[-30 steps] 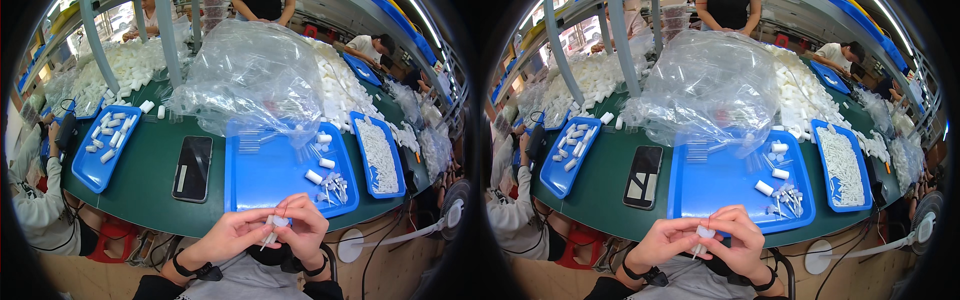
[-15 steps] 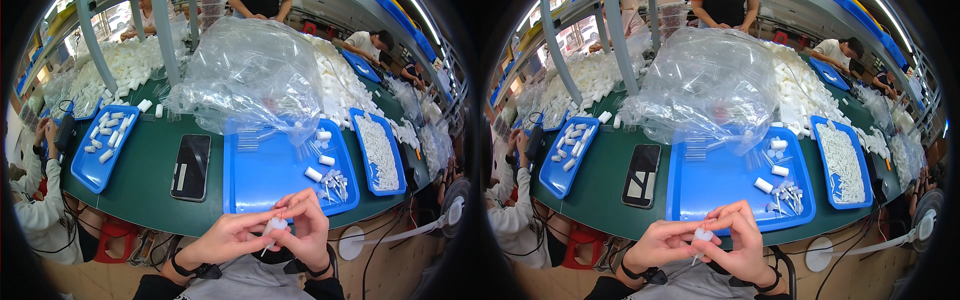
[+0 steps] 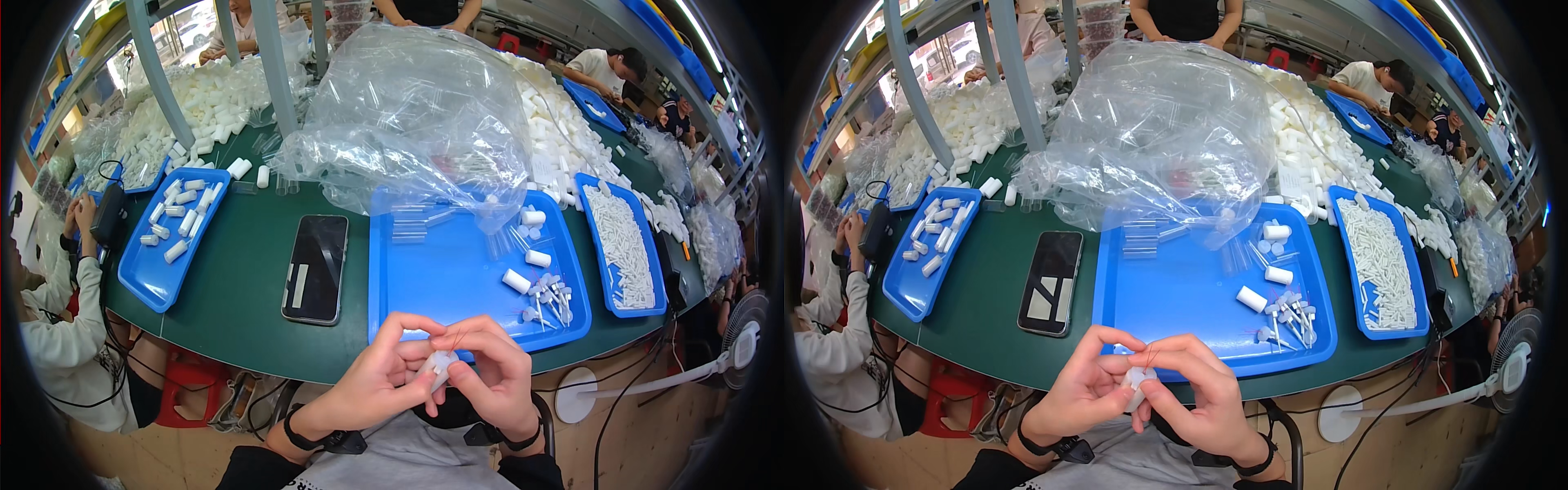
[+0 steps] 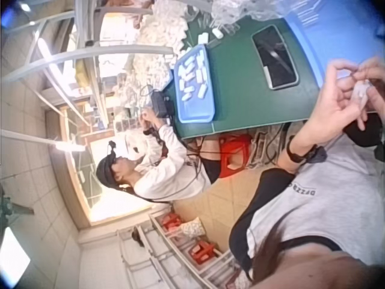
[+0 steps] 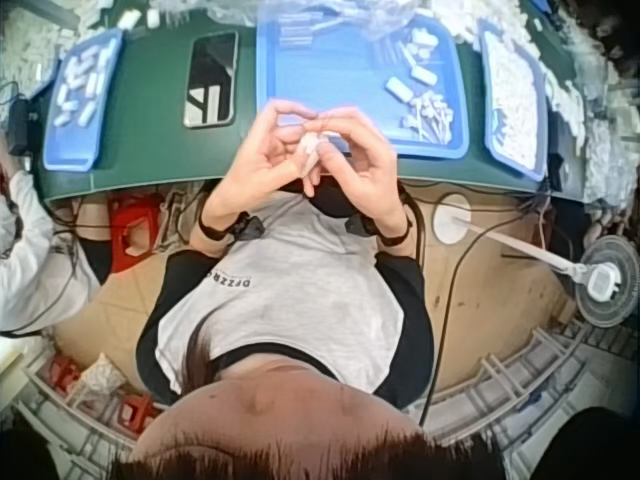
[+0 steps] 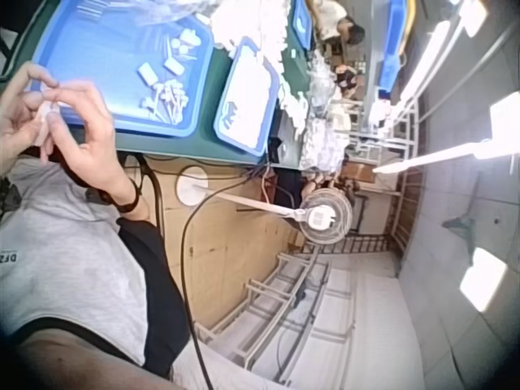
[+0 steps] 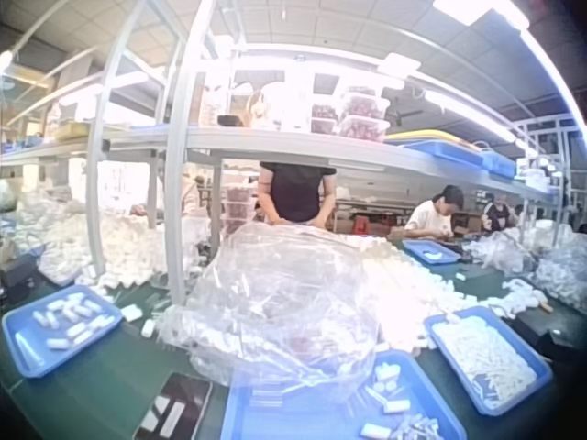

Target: Assembling small white plastic components with internal pins on a factory workbench.

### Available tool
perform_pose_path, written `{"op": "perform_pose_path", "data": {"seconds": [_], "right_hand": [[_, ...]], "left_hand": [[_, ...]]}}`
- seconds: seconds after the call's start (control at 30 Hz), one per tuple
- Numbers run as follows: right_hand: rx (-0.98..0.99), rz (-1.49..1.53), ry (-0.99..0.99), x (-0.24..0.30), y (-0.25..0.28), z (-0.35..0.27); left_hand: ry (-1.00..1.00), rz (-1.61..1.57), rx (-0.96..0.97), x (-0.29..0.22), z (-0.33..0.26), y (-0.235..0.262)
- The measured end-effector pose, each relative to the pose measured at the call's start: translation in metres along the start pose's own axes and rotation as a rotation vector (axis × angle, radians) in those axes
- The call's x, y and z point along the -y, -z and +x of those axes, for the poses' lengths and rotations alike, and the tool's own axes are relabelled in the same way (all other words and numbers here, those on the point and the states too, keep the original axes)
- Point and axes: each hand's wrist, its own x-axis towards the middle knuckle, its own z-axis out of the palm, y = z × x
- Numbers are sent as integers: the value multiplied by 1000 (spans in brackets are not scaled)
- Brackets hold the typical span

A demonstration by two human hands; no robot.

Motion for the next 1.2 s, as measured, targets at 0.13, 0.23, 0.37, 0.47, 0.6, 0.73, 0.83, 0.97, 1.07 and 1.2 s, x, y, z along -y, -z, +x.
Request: {"op": "perform_pose_path", "data": {"seconds": [0.13, 0.23, 0.37, 0.47, 0.6, 0.73, 0.83, 0.97, 1.07, 1.2], "right_hand": [[41, 16, 17, 0, 6, 1], [62, 146, -15, -3, 8, 1], [39, 142, -8, -6, 10, -1], [18, 173, -8, -11, 9, -3], [-39, 303, -56, -10, 5, -7], [80, 134, -151, -9, 4, -5], [61, 176, -112, -15, -1, -10], [-74, 291, -5, -22, 2, -7], [-304, 106, 32, -6, 18, 14], [-328, -787, -71, 11, 78, 39]], "left_hand": [[-46, -73, -35, 2, -3, -2], [-84, 11, -52, 0, -4, -7], [-73, 6, -53, 7, -1, -4], [-114, 29, -92, 10, 3, -6], [-86, 51, -40, 5, 3, -4], [-66, 82, -31, 13, 3, -2], [-83, 78, -43, 13, 4, -6], [-57, 151, -107, 8, 7, -4], [-166, 232, -218, 11, 10, 6], [-108, 255, -204, 3, 11, 12]]}}
